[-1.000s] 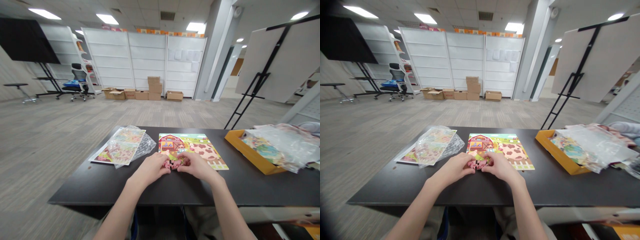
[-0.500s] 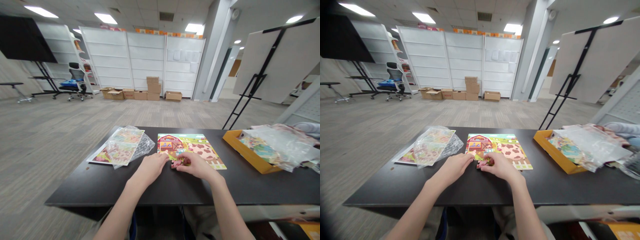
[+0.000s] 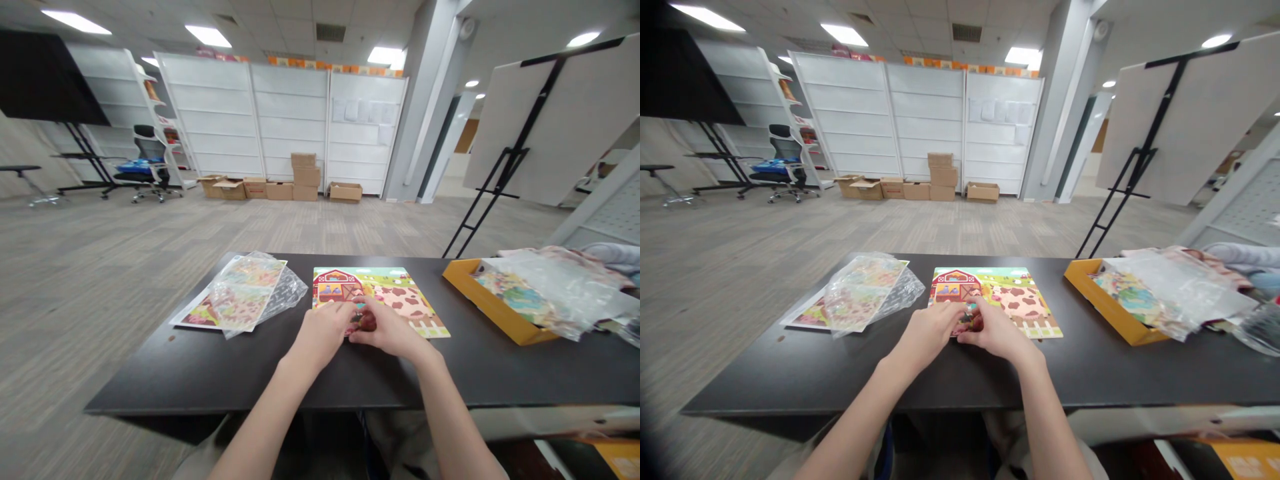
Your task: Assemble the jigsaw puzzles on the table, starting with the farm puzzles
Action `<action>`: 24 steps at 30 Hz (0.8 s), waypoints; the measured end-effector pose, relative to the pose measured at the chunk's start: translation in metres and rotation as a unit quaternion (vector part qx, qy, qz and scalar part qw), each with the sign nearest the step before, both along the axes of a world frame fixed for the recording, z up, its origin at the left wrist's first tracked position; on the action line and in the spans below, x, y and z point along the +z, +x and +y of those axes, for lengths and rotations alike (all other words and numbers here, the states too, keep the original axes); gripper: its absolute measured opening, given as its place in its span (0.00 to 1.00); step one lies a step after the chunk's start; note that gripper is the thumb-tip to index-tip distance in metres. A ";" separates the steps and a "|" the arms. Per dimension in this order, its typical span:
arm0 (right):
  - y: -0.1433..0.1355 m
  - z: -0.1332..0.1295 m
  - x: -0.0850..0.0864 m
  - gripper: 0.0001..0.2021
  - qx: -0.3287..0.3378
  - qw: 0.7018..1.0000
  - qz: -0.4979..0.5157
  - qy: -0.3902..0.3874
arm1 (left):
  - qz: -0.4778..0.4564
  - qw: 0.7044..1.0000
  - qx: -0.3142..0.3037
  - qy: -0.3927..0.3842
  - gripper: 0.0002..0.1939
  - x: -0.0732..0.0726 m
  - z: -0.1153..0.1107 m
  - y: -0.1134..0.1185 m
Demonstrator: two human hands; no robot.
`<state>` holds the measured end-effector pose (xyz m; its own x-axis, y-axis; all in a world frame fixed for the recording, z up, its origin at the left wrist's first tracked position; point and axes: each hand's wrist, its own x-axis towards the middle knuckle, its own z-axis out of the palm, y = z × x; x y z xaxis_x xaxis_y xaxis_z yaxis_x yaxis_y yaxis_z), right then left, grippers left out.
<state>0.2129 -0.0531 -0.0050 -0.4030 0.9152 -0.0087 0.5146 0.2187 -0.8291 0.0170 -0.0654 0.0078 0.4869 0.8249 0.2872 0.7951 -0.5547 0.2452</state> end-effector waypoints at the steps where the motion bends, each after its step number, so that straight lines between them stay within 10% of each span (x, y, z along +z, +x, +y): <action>1: 0.001 0.000 -0.001 0.38 0.000 1.000 0.021 -0.008 | 0.002 0.999 -0.029 -0.020 0.12 0.001 0.000 0.002; 10: 0.007 0.000 0.006 0.13 0.030 0.999 -0.022 0.001 | -0.082 0.983 -0.118 -0.118 0.05 0.002 0.007 -0.007; 24: 0.005 -0.006 0.012 0.18 0.063 0.995 0.041 -0.066 | -0.089 0.972 -0.110 -0.186 0.08 0.006 0.002 -0.019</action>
